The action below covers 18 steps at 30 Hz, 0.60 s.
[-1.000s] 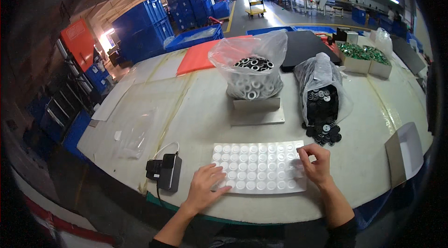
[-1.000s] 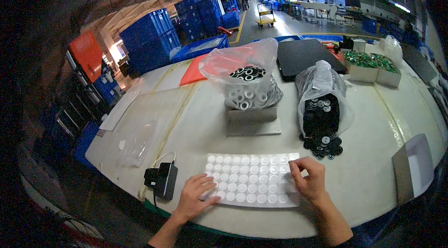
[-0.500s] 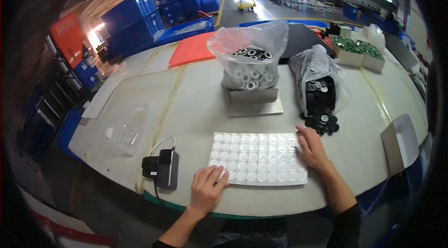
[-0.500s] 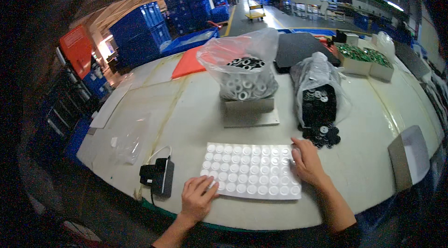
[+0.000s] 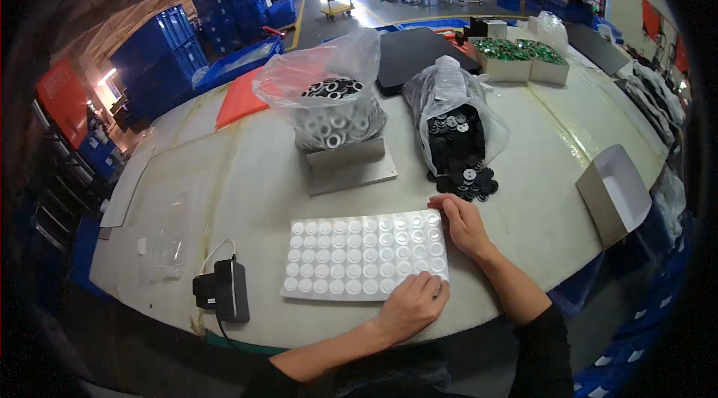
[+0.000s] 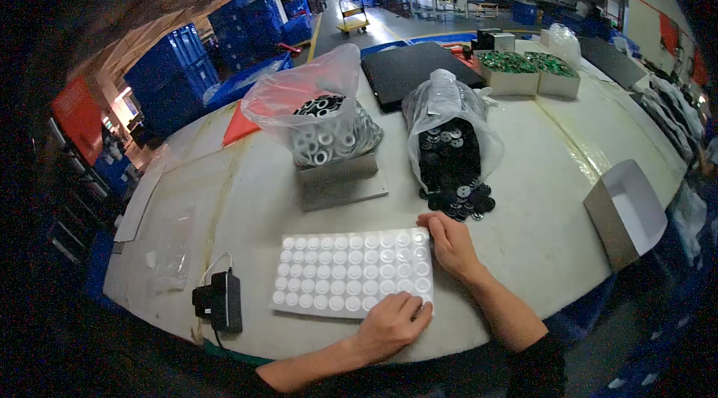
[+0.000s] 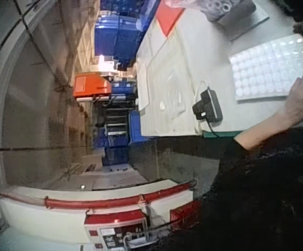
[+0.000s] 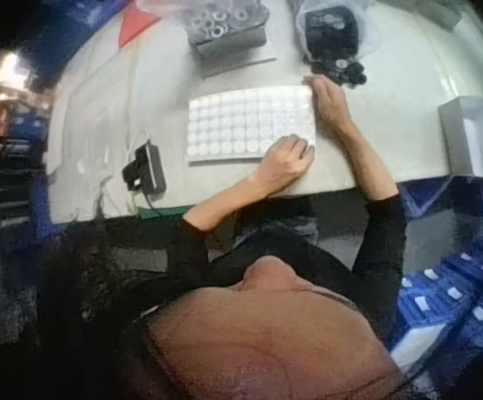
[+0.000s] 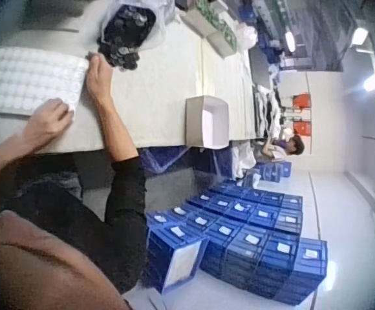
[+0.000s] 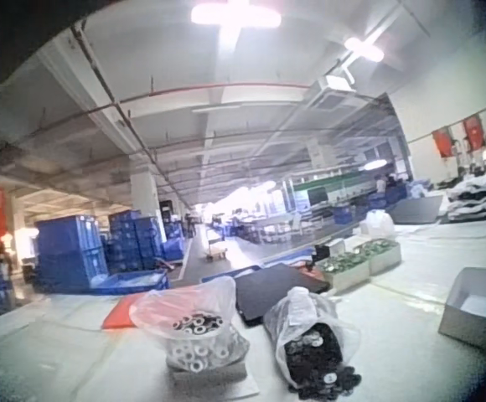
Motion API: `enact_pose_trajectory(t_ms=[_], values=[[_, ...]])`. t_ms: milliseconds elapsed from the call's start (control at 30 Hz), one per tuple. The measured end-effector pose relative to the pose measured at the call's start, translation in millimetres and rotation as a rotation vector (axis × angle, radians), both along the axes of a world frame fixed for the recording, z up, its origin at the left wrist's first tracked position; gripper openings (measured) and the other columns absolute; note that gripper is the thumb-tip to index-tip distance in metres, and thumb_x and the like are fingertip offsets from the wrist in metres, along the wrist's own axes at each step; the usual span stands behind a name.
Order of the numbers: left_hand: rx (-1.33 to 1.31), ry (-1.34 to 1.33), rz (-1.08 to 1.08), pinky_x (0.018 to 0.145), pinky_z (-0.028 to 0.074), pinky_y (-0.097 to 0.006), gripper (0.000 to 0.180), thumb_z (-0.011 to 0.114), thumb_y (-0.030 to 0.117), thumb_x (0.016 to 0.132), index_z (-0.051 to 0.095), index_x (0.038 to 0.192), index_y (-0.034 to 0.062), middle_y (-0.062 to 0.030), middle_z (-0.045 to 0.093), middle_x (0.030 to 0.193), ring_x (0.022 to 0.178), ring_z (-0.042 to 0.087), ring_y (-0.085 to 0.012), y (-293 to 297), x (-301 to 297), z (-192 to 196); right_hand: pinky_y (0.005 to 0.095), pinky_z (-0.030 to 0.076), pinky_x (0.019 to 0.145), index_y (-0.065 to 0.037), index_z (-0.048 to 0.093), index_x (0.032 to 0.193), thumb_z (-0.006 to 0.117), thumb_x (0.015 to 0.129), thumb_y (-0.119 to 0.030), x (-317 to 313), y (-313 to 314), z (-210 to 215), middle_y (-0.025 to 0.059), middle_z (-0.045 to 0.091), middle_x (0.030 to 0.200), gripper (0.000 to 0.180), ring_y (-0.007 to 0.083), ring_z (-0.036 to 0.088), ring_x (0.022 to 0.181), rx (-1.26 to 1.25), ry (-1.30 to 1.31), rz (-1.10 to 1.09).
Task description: Assemble small mechanical components by placing black rings into a white tray and pressing white cylinders into them.
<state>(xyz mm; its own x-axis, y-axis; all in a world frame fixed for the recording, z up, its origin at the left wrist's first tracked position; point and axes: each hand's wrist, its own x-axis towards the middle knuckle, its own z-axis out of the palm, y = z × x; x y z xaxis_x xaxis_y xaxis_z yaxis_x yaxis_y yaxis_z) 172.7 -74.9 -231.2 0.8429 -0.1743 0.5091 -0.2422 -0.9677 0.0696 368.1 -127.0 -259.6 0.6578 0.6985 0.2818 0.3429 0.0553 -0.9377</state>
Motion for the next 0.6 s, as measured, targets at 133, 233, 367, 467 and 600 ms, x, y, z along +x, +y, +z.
enact_pose_trajectory(t_ms=[133,233,367,467,600], values=[[0.029,0.062,-0.031,0.060,0.046,-0.029,0.015,0.054,0.011,0.067,0.054,0.079,0.0015,-0.0069,0.048,0.074,0.072,0.053,-0.0195,0.4,7.9,5.3,0.0266,0.045,0.082,0.005,0.060,0.099,0.038,0.098,-0.020,-1.9,-4.0,2.9,0.0098,0.065,0.092,0.034,0.0143,0.059,0.087,-0.055,0.001,-0.042],[-0.096,0.088,-0.061,0.061,0.048,-0.028,0.014,0.056,0.010,0.067,0.054,0.078,0.0015,-0.0080,0.048,0.075,0.073,0.053,-0.0207,-2.1,9.2,6.8,0.0267,0.045,0.081,0.005,0.061,0.097,0.036,0.099,-0.022,1.5,-5.2,-0.8,0.0099,0.064,0.091,0.036,0.0146,0.059,0.086,-0.024,0.032,-0.015],[-0.240,0.149,0.015,0.062,0.048,-0.030,0.013,0.061,0.009,0.069,0.055,0.077,0.0005,-0.0086,0.051,0.076,0.074,0.054,-0.0218,0.1,10.0,4.0,0.0261,0.045,0.079,0.005,0.061,0.095,0.037,0.099,-0.022,-0.1,-2.2,0.5,0.0089,0.064,0.088,0.036,0.0131,0.058,0.084,-0.002,0.049,-0.006],[-0.681,0.209,-0.064,0.065,0.047,-0.034,0.012,0.063,0.009,0.074,0.058,0.074,-0.0011,-0.0121,0.057,0.076,0.075,0.057,-0.0268,15.3,15.1,3.1,0.0270,0.045,0.073,0.003,0.062,0.091,0.040,0.096,-0.019,-1.1,-3.6,4.0,0.0087,0.064,0.083,0.031,0.0148,0.057,0.077,-0.030,0.026,-0.060],[-0.999,0.422,0.031,0.063,0.049,-0.031,0.013,0.068,0.012,0.076,0.067,0.081,0.0005,-0.0127,0.064,0.076,0.068,0.062,-0.0241,33.5,18.1,16.3,0.0254,0.043,0.078,0.003,0.063,0.094,0.037,0.098,-0.021,3.8,-0.3,-4.1,0.0069,0.064,0.088,0.036,0.0118,0.056,0.083,-0.030,0.126,-0.022]])
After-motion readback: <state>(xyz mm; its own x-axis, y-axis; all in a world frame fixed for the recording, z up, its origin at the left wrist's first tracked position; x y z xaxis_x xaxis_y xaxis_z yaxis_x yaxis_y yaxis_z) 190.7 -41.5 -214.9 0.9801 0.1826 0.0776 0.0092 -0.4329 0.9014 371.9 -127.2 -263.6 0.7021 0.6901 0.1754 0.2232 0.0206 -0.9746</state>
